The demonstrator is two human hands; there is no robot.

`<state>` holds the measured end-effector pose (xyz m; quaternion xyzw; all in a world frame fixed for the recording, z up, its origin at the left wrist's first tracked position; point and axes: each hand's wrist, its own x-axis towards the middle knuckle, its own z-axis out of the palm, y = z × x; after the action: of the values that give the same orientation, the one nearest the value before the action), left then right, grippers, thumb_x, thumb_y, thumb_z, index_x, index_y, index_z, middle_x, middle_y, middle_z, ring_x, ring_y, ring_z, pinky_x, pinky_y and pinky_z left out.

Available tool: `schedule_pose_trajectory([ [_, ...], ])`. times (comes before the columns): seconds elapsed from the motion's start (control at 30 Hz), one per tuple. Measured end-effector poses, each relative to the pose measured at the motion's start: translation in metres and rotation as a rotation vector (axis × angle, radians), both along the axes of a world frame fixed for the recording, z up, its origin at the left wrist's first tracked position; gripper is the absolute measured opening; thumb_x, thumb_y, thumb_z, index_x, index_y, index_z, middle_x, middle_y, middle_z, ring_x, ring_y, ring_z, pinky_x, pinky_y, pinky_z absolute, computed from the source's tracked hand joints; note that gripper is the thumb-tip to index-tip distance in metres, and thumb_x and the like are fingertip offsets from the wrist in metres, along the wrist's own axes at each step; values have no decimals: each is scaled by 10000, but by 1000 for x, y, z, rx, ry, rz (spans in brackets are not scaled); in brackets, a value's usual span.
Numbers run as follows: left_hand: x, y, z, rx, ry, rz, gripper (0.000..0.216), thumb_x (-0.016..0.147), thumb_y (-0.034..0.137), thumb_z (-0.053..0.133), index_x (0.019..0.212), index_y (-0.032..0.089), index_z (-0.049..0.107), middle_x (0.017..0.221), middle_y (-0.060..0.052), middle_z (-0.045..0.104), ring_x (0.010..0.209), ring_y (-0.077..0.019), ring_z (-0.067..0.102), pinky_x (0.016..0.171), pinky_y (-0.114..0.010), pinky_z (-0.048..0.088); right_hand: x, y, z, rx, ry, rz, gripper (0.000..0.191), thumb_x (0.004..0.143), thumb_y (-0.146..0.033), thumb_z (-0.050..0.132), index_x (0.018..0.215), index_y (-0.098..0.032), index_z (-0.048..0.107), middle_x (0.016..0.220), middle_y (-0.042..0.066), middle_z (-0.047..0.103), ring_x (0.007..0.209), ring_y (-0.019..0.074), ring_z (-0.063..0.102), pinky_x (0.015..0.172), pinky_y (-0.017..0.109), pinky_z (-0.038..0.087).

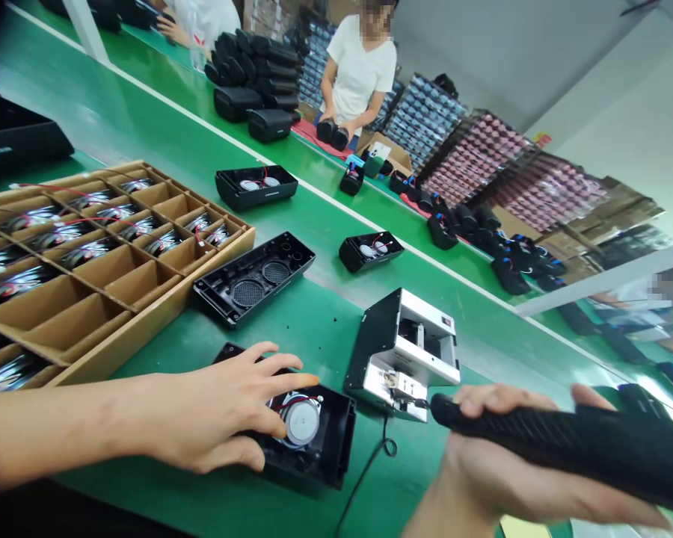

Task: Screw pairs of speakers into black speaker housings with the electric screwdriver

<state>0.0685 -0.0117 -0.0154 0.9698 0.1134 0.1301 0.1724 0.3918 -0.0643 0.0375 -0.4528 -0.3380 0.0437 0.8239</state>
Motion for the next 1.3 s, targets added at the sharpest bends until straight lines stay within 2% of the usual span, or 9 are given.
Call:
schedule_pose_trajectory([
  [0.1, -2, 4, 0, 21, 33, 31, 181, 961, 370, 737, 837, 239, 759, 1584, -79, 547, 1401, -398, 508, 1079, -574, 460, -11, 23, 1, -17, -238, -79, 753, 932, -809, 176, 1096, -225, 622, 492, -59, 472, 339, 161, 402, 295, 290, 364],
  [0.17, -4, 6, 1, 11, 59, 38, 105, 938, 235, 712, 838, 240, 743, 1578, -84, 545, 1409, -390, 502, 1067, -571, 473, -9, 27, -3, -69, -237, -51, 828, 827, -939, 212, 1067, -236, 576, 451, -81, 460, 293, 165, 374, 261, 299, 333],
  [0.3, -6, 10, 4, -29, 99, 36, 250, 785, 37, 703, 880, 261, 761, 1578, -78, 541, 1422, -387, 488, 1078, -573, 474, -2, 25, -10, -94, -244, -20, 894, 809, -966, 141, 1094, -226, 553, 456, -89, 467, 276, 159, 372, 263, 298, 336],
  [0.53, -8, 9, 7, -85, 83, 53, 213, 854, 79, 665, 853, 265, 770, 1555, -43, 573, 1375, -361, 534, 1081, -554, 500, -4, 7, -13, -132, -200, 18, 974, 740, -1012, 230, 1162, -211, 588, 443, -77, 506, 269, 178, 373, 264, 325, 344],
  [0.7, -16, 0, 9, -140, 106, 80, 101, 924, 346, 735, 897, 256, 772, 1668, -83, 471, 1449, -448, 476, 1121, -697, 445, -6, 5, 1, -13, -208, -46, 801, 812, -915, 283, 1119, -236, 576, 417, -88, 487, 271, 183, 357, 250, 313, 337],
  [0.83, -21, -2, 7, -156, 119, 99, 160, 910, 424, 776, 910, 264, 772, 1683, -75, 460, 1497, -464, 435, 1158, -718, 402, -4, 15, 0, -15, -250, -66, 842, 797, -965, 199, 1051, -243, 550, 403, -89, 478, 243, 184, 350, 232, 316, 325],
  [1.1, -26, 1, 8, -91, 79, 92, 165, 1001, 340, 653, 880, 267, 739, 1611, -46, 541, 1428, -391, 499, 1119, -611, 456, -6, 14, -15, -45, -239, -40, 917, 766, -1011, 147, 1057, -239, 546, 438, -83, 494, 273, 170, 370, 277, 307, 350],
  [1.2, -28, 2, 6, -95, 112, 91, 183, 1007, 224, 566, 900, 253, 711, 1627, -52, 516, 1441, -375, 478, 1121, -609, 458, -6, 12, -15, -55, -278, -36, 918, 785, -996, 93, 1080, -243, 527, 428, -85, 490, 263, 179, 357, 261, 322, 351],
  [1.3, -30, 4, 2, -102, 119, 92, 233, 923, 88, 563, 928, 264, 716, 1653, -36, 480, 1457, -360, 464, 1121, -588, 464, -3, 10, -17, -68, -277, -10, 964, 755, -1020, 92, 1111, -239, 531, 422, -81, 497, 254, 183, 358, 260, 324, 355],
])
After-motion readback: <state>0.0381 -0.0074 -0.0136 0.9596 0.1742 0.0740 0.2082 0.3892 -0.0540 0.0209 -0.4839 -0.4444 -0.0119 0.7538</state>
